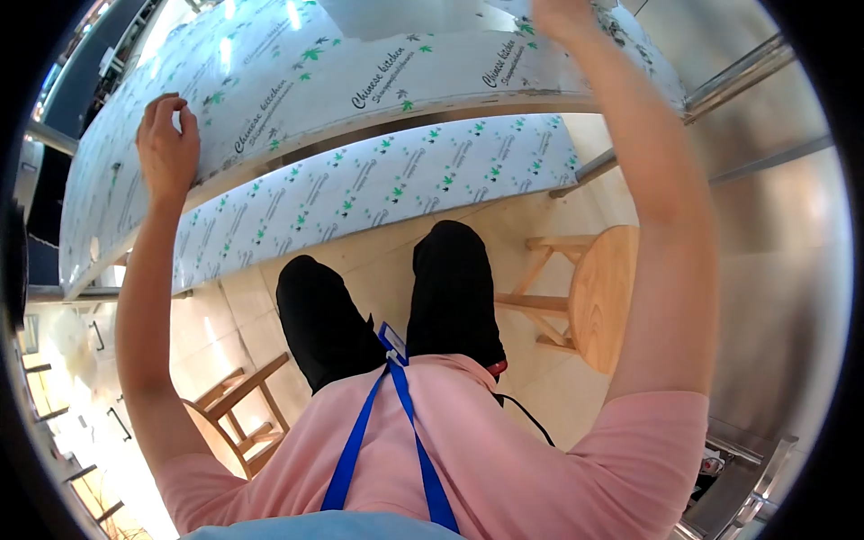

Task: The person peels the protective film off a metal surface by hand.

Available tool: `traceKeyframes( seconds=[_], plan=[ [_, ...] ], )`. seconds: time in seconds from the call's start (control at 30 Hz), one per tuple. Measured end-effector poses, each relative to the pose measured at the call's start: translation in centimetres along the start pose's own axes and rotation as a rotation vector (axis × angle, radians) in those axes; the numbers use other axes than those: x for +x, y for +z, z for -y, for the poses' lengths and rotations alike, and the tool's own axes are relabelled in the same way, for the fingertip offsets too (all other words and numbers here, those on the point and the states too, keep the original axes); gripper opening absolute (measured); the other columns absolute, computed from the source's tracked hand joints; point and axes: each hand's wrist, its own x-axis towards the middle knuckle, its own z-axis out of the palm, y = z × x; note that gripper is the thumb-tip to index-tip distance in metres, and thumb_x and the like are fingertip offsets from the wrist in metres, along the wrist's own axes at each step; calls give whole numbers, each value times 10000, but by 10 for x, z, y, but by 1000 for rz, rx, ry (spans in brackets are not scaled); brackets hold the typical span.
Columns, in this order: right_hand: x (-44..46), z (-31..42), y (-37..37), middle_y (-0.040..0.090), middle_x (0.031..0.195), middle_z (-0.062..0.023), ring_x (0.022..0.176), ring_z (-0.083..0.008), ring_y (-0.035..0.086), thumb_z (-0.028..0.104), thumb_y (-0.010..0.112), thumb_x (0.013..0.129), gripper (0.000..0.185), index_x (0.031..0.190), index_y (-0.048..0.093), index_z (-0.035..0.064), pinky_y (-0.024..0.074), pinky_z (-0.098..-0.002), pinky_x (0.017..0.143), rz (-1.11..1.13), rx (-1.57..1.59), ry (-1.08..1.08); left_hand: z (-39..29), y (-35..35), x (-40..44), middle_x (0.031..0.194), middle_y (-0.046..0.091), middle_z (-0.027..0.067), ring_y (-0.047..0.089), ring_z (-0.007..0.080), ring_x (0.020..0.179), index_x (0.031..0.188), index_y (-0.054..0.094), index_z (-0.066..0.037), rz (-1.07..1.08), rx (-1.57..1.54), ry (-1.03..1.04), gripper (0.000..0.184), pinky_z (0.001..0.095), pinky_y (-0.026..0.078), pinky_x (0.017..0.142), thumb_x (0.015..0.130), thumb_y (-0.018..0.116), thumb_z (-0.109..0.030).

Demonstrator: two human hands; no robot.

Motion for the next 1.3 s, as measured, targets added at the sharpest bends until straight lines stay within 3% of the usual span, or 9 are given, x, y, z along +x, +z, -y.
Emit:
traceKeyframes(
  seconds=[0.03,0.23,0.3,0.33,0.43,0.93,1.03,1.13,1.3],
  plan=[
    [12,-29,33,658,854,-232,778,-403,649,147,516,830,240,905,670,-20,507,-498,716,-150,24,158,1,1,0,1041,653,41,614,259,962,892,634,-75,-6,1,7,69,410,433,908,836,604,-104],
    [18,22,10,648,833,-245,796,-435,620,160,543,804,266,962,671,-12,504,-482,751,-443,351,-321,1,2,0,1026,652,40,616,249,944,893,639,-77,-18,-2,20,79,407,427,911,831,604,-112],
    [7,69,-5,656,878,-246,851,-434,618,201,572,792,310,1021,675,20,500,-468,769,-398,585,-487,0,3,1,1022,652,38,616,246,938,891,640,-78,-36,5,26,81,405,426,910,829,605,-116],
    [18,94,-13,677,905,-219,862,-398,634,254,596,789,325,1016,691,42,504,-451,765,-154,592,-495,0,3,1,1020,652,37,617,245,935,890,640,-79,-39,6,27,81,405,427,910,827,605,-118],
    [-2,167,-66,693,853,-193,786,-357,654,244,598,805,259,867,726,28,515,-418,741,85,678,-516,2,3,0,1015,651,34,619,244,927,886,642,-82,-43,-6,31,82,405,427,908,824,606,-121],
    [51,218,-69,671,733,-207,682,-334,660,138,630,715,174,720,701,-21,531,-416,653,190,-161,-951,3,5,0,966,646,48,623,256,888,859,645,-85,-109,-10,63,73,411,438,892,790,631,-106],
    [33,207,-98,676,732,-196,659,-314,661,168,607,753,209,729,701,-18,530,-401,656,423,291,-653,3,5,0,960,645,49,623,255,885,853,645,-85,-112,-10,69,70,411,439,888,788,634,-107],
    [29,189,-83,680,739,-193,664,-298,665,223,598,774,262,754,703,-17,525,-393,656,278,656,-538,3,5,0,958,645,50,623,256,889,852,645,-86,-105,-17,69,69,411,440,885,786,636,-107],
    [5,194,-95,696,791,-181,713,-306,672,234,574,804,281,789,720,-6,525,-400,667,257,511,-432,1,4,1,966,645,51,621,260,900,859,648,-81,-100,-10,75,77,413,443,878,786,639,-104]
  ],
)
